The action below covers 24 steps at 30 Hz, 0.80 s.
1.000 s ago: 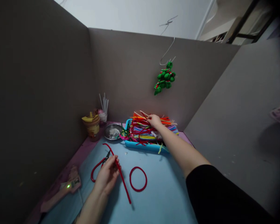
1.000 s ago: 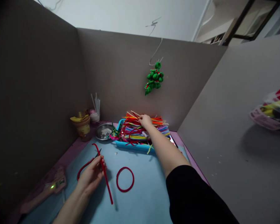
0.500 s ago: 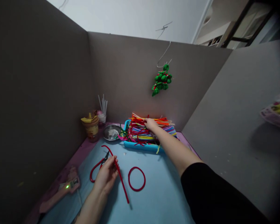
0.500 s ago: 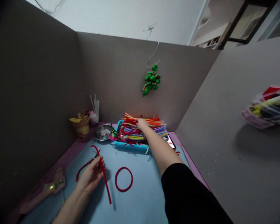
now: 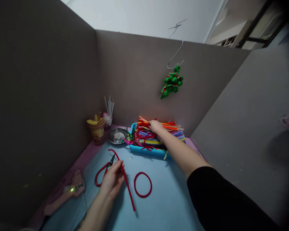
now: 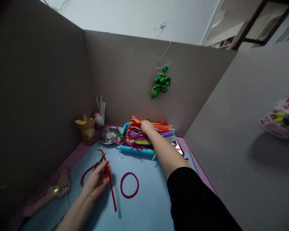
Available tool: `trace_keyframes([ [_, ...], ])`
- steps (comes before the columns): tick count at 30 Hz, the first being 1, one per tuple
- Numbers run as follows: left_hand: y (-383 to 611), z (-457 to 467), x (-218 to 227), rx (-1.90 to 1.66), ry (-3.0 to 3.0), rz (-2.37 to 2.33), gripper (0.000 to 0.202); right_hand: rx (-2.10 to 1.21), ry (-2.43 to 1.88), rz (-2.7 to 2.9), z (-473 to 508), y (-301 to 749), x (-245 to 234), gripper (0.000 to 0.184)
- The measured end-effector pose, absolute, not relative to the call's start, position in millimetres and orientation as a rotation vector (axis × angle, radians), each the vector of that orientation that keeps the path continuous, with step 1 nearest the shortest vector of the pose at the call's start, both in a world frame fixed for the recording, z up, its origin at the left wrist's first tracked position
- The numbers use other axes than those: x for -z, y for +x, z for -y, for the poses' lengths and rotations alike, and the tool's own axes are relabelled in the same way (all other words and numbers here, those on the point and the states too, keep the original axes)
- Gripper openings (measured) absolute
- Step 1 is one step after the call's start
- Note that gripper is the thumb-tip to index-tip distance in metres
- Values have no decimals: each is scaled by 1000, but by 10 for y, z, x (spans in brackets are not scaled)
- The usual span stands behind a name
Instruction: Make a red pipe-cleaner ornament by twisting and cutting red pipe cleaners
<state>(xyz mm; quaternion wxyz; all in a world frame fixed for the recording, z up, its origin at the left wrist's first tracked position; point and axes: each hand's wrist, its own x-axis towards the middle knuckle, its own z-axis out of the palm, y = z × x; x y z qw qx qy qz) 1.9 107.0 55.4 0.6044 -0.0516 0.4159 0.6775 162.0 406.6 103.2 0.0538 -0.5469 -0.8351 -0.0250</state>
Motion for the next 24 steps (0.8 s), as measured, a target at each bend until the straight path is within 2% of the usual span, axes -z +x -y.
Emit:
trace_keyframes([
  [8, 48, -1055, -537, -1569, -109, -946, 12, 20, -1729, 2445, -4092, 1658, -985, 24],
  [13, 70, -1060, -554, -1592, -145, -968, 15, -112, -1533, 2384, -4099, 1689, -1062, 19],
  [24, 65, -1054, -584, -1573, -132, -941, 14, -527, -1057, 1928, -4152, 1657, -1775, 25],
])
